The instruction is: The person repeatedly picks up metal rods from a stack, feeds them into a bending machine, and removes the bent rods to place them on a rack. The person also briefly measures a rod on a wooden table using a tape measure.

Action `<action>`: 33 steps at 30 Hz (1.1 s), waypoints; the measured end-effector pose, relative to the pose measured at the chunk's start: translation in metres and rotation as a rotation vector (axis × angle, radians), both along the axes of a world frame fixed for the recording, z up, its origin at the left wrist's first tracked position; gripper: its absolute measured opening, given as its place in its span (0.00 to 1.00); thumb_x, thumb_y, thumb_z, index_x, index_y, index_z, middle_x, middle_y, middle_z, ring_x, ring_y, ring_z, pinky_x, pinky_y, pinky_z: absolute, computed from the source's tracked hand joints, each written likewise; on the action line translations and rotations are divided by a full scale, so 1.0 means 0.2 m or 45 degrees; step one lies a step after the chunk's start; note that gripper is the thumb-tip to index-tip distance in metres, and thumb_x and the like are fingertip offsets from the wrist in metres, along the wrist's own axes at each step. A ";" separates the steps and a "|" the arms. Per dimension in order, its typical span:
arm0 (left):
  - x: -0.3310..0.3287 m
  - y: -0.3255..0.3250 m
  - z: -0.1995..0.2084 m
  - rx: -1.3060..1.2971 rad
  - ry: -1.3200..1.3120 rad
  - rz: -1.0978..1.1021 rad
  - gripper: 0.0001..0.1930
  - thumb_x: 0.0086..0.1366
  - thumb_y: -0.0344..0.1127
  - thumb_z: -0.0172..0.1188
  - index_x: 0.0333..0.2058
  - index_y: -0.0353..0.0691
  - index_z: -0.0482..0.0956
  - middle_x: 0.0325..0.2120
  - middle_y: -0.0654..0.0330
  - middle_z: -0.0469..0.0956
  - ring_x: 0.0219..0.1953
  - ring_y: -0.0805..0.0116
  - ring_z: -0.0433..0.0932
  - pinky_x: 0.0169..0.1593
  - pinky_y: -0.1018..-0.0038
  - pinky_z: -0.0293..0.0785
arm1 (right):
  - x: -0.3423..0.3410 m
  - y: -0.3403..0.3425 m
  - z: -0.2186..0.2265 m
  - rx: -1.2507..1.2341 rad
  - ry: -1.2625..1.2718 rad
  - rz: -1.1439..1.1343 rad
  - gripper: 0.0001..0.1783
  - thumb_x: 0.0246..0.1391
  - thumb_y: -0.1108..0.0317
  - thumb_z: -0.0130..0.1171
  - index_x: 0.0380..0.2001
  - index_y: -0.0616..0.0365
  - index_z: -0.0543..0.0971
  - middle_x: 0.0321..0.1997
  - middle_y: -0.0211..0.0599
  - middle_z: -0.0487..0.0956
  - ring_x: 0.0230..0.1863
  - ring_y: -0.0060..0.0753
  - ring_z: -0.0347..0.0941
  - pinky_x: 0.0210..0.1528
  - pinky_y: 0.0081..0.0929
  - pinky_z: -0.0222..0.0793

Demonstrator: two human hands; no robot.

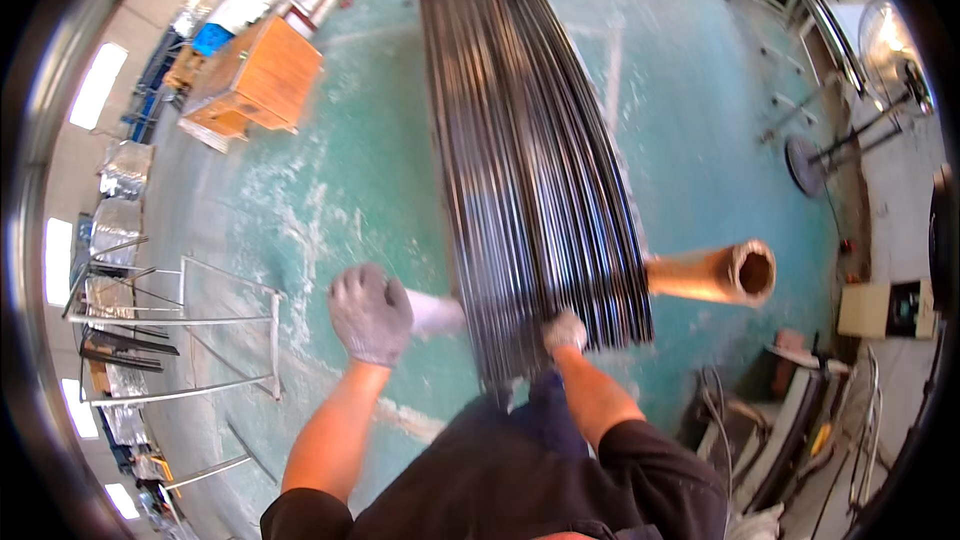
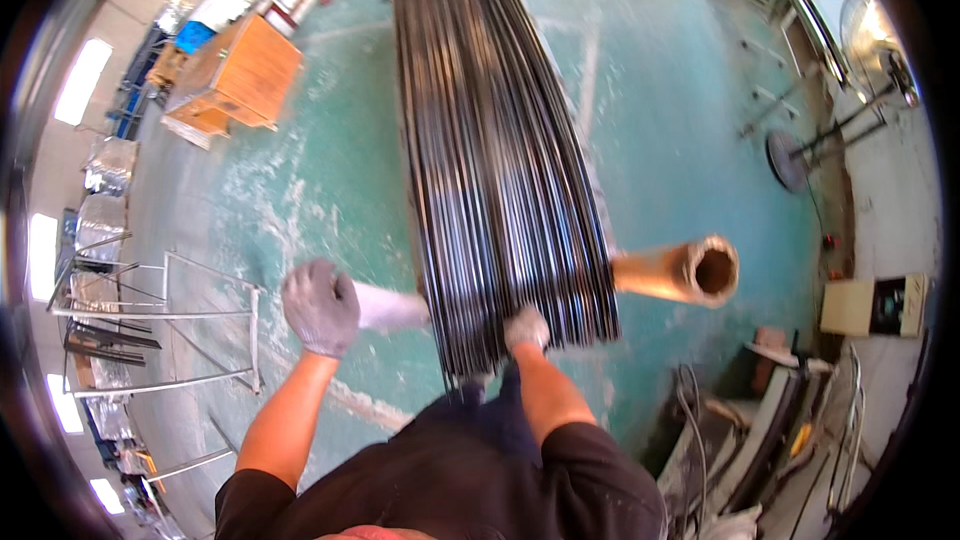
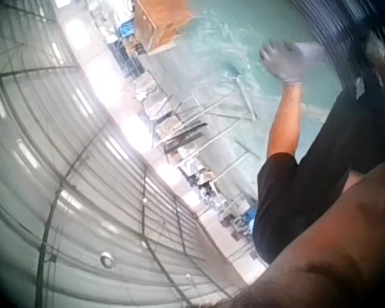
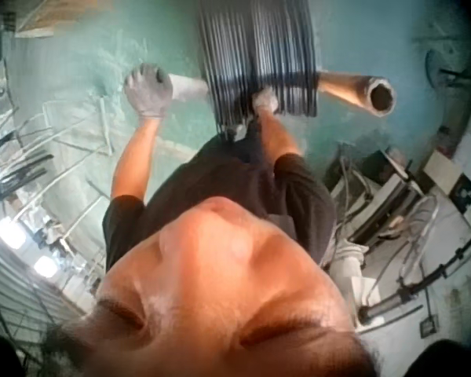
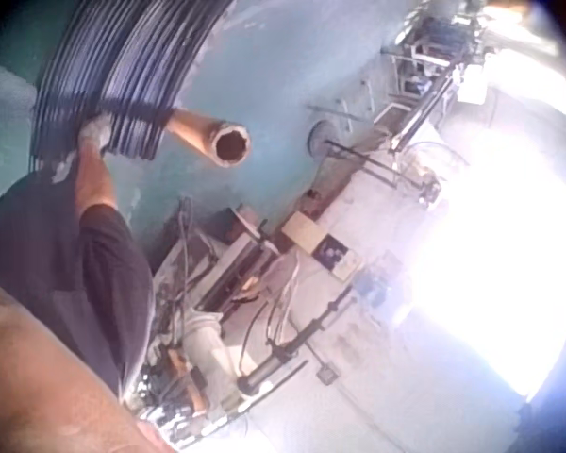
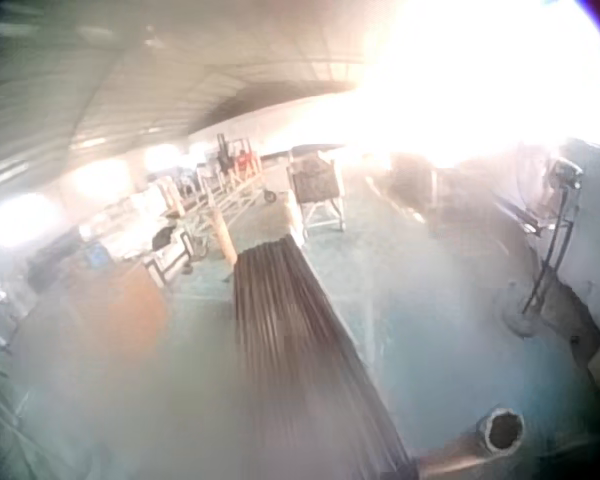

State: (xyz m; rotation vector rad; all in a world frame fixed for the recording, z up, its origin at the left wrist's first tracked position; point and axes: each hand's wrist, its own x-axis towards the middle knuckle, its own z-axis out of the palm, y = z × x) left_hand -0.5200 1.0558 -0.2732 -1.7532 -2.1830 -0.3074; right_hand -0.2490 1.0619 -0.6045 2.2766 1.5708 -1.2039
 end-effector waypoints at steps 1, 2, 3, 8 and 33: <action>0.00 -0.01 -0.01 -0.013 0.008 0.003 0.08 0.58 0.32 0.63 0.36 0.39 0.78 0.36 0.49 0.80 0.41 0.43 0.79 0.46 0.51 0.74 | 0.00 0.04 0.01 -0.118 -0.020 -0.019 0.21 0.56 0.54 0.70 0.47 0.56 0.84 0.54 0.52 0.86 0.58 0.52 0.83 0.61 0.45 0.80; 0.01 -0.01 -0.02 0.022 0.008 -0.023 0.07 0.58 0.31 0.63 0.35 0.39 0.78 0.35 0.50 0.80 0.40 0.44 0.79 0.46 0.50 0.74 | 0.03 0.04 -0.05 -0.093 -0.008 0.002 0.20 0.56 0.54 0.69 0.47 0.55 0.85 0.55 0.52 0.86 0.58 0.53 0.83 0.60 0.44 0.80; 0.01 0.00 -0.03 0.062 0.007 -0.042 0.07 0.57 0.31 0.63 0.33 0.39 0.77 0.33 0.50 0.79 0.39 0.44 0.78 0.46 0.50 0.74 | 0.03 0.05 -0.04 -0.038 0.003 -0.053 0.22 0.51 0.55 0.69 0.43 0.61 0.87 0.50 0.58 0.86 0.55 0.57 0.83 0.59 0.46 0.81; 0.01 -0.01 -0.06 0.148 0.024 -0.068 0.06 0.57 0.32 0.64 0.31 0.38 0.77 0.31 0.51 0.78 0.38 0.45 0.79 0.46 0.51 0.75 | 0.17 0.07 -0.05 -0.130 0.399 0.022 0.28 0.47 0.57 0.73 0.49 0.62 0.85 0.53 0.57 0.85 0.54 0.58 0.82 0.59 0.44 0.79; -0.05 -0.08 -0.08 0.229 0.047 -0.101 0.08 0.59 0.39 0.64 0.31 0.43 0.83 0.36 0.55 0.85 0.41 0.50 0.83 0.49 0.56 0.79 | 0.22 -0.09 0.35 -0.359 1.377 -0.577 0.14 0.67 0.61 0.66 0.43 0.64 0.84 0.40 0.39 0.88 0.39 0.36 0.87 0.40 0.35 0.83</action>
